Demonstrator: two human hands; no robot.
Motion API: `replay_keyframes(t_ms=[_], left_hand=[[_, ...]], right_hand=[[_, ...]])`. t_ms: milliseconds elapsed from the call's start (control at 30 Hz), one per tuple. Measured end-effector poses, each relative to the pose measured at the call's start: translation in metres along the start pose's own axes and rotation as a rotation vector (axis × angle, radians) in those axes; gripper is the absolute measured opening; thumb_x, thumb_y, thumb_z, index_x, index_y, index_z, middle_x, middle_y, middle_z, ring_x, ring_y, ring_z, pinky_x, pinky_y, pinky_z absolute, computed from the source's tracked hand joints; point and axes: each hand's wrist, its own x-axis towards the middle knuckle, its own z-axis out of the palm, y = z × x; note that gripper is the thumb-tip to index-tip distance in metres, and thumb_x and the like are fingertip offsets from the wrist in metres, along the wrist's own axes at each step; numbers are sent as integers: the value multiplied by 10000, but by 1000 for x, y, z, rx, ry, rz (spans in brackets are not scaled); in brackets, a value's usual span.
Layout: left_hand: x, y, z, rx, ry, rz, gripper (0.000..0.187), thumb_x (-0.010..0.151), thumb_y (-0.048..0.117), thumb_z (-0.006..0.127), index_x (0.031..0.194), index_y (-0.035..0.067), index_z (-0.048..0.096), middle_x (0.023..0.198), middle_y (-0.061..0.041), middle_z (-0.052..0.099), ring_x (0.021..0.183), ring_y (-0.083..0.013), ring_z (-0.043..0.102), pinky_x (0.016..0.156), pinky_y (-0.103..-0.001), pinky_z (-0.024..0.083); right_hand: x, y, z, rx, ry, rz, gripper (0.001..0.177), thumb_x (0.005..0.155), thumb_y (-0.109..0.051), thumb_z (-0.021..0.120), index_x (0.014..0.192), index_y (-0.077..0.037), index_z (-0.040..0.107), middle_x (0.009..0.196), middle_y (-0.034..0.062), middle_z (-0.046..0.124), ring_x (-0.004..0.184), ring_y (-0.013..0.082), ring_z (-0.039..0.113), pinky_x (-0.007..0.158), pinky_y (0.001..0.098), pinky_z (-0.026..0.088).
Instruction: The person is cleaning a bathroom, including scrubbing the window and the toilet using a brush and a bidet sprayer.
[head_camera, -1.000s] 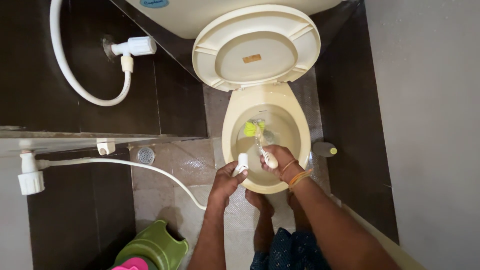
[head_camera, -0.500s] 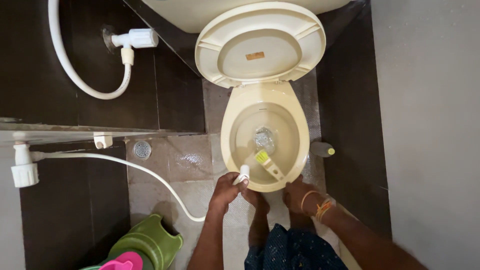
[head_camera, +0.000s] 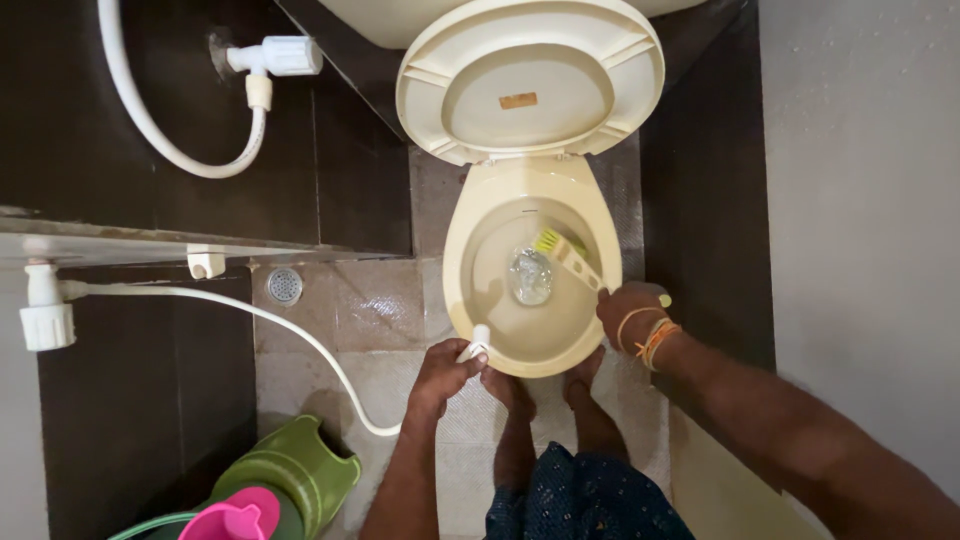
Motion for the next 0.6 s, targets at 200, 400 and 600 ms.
replay_keyframes(t_ms=[200, 400, 600], left_hand=[[-4, -12, -5, 24, -2, 3, 356, 828, 186, 810, 1100, -30, 729, 938, -93, 770, 829, -170, 678, 759, -323, 548], [-10, -3, -3, 111, 5, 21, 371, 822, 203, 808, 1103, -30, 743, 958, -92, 776, 859, -181, 690, 791, -336, 549], [-12, 6, -1, 48, 18, 40, 379, 823, 218, 798, 1115, -18, 744, 962, -91, 778, 864, -173, 688, 793, -336, 550]], right_hand=[[-5, -39, -35, 503, -342, 45, 596, 706, -401, 910, 1084, 23, 727, 1008, 243, 706, 953, 368, 707, 841, 459, 586], [-12, -67, -60, 1346, -416, 189, 430, 702, -293, 739, 924, 76, 745, 898, 251, 748, 838, 415, 734, 741, 490, 598], [-11, -4, -39, 507, -339, -6, 497, 689, -337, 763, 1142, -135, 748, 1124, 122, 707, 1080, 321, 660, 930, 506, 461]])
